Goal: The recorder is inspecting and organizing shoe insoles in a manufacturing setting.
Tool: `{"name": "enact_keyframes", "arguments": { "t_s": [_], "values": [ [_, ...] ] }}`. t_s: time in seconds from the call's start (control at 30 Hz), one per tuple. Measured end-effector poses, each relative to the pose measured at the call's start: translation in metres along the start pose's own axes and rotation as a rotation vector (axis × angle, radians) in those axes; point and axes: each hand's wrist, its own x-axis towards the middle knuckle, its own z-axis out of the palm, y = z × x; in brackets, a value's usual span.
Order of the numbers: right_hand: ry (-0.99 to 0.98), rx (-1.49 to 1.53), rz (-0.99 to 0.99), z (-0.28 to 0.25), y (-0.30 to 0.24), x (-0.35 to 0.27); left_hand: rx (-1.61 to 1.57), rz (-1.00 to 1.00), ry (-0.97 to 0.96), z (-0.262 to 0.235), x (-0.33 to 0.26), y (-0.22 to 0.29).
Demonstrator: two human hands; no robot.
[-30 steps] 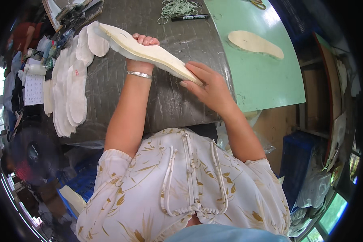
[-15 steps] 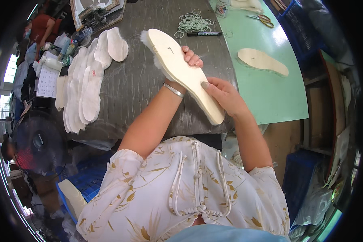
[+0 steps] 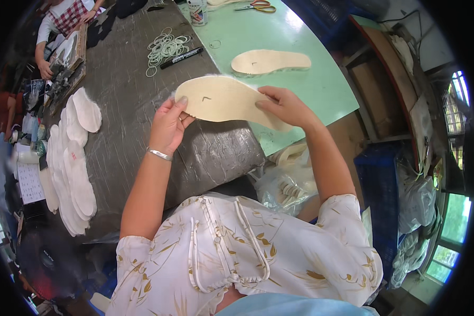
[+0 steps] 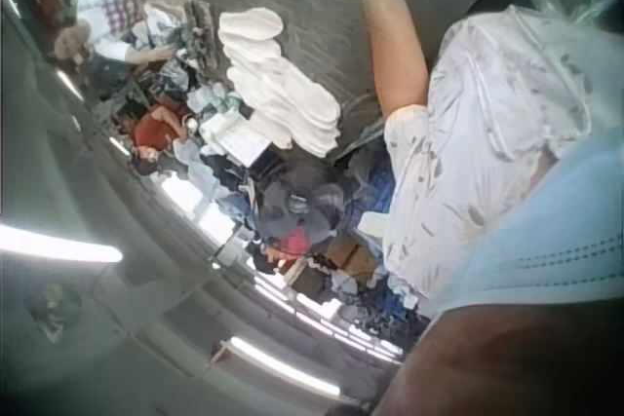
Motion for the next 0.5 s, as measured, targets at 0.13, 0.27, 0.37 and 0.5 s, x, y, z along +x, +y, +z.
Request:
{"name": "enact_keyframes", "arguments": {
  "t_s": [0.13,0.27,0.37,0.5],
  "values": [
    [0.067,-0.285,0.083,-0.067,0.020,0.023,0.237,-0.059,-0.060,0.047,0.038,-0.016],
    [0.086,-0.429,0.101,-0.125,0.040,0.071,0.267,-0.096,-0.126,0.078,0.097,-0.030],
    [-0.037,-0.475,0.286,-0.140,0.068,0.103,0.554,-0.214,-0.085,0.086,0.130,-0.038],
    [-0.118,-0.760,0.209,-0.113,0.088,0.134,1.043,0.115,0.062,0.053,0.130,-0.063]
  ]
}}
